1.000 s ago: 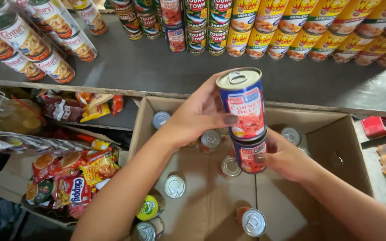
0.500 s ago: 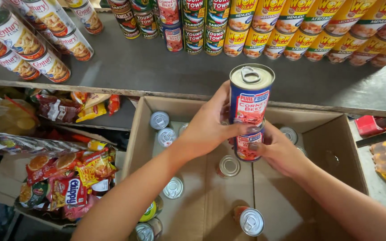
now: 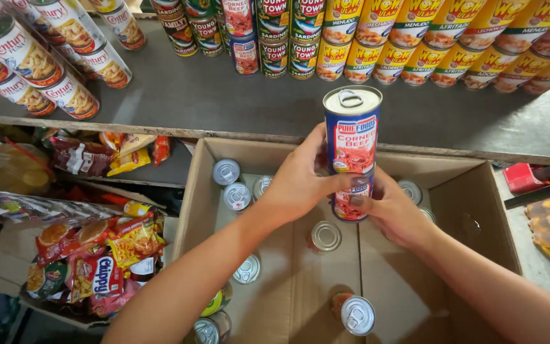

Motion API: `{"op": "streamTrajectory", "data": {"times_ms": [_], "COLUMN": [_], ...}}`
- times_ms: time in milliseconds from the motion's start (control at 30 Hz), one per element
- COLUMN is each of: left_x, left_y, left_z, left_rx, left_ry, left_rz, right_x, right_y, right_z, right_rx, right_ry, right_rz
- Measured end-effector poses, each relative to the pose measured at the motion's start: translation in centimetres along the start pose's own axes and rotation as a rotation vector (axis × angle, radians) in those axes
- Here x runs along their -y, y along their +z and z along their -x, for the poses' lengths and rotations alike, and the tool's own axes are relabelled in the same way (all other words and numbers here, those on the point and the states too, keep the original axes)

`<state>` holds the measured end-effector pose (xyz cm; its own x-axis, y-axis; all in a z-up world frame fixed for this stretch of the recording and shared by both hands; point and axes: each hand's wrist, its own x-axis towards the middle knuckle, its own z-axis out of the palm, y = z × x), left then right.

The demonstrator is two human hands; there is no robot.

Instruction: Stocking various canned goods onto shelves from a cardboard box in a store.

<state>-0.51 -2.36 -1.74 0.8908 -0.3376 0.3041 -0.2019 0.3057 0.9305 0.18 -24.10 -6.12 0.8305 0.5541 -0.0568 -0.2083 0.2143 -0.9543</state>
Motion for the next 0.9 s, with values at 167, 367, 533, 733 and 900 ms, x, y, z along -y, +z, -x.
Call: {"op": "streamTrajectory", "data": {"times_ms": [167,367,533,733,900], "left_x": [0.1,-0.3,-1.8,-2.5,-2.6], "left_y": [0.1,0.1,0.8,1.8,2.3], "left_z": [0.0,-0.2,0.2,0.5,0.4], "left_rx": [-0.021,0.002,-0.021,-0.07,-0.15], "left_ry": [0.029,0.007,0.011,0.083,0.081], "left_rz": [-0.116,-0.053,-0.145,-0.255,-0.368], "right_x": [-0.3,-0.1,-0.7,-0.4,-0.7], "right_y": [-0.5,-0.2,-0.8,-1.2,-1.3], "right_z": [0.0,-0.1,0.0,0.1,0.1], "right_rx": [-0.017,0.004,-0.018,-0.057,-0.076], "right_ry": [-0.014,-0.033,-0.066,-0.105,-0.158], "right_rz": [0.082,0.06,0.041,0.177,0.151]}}
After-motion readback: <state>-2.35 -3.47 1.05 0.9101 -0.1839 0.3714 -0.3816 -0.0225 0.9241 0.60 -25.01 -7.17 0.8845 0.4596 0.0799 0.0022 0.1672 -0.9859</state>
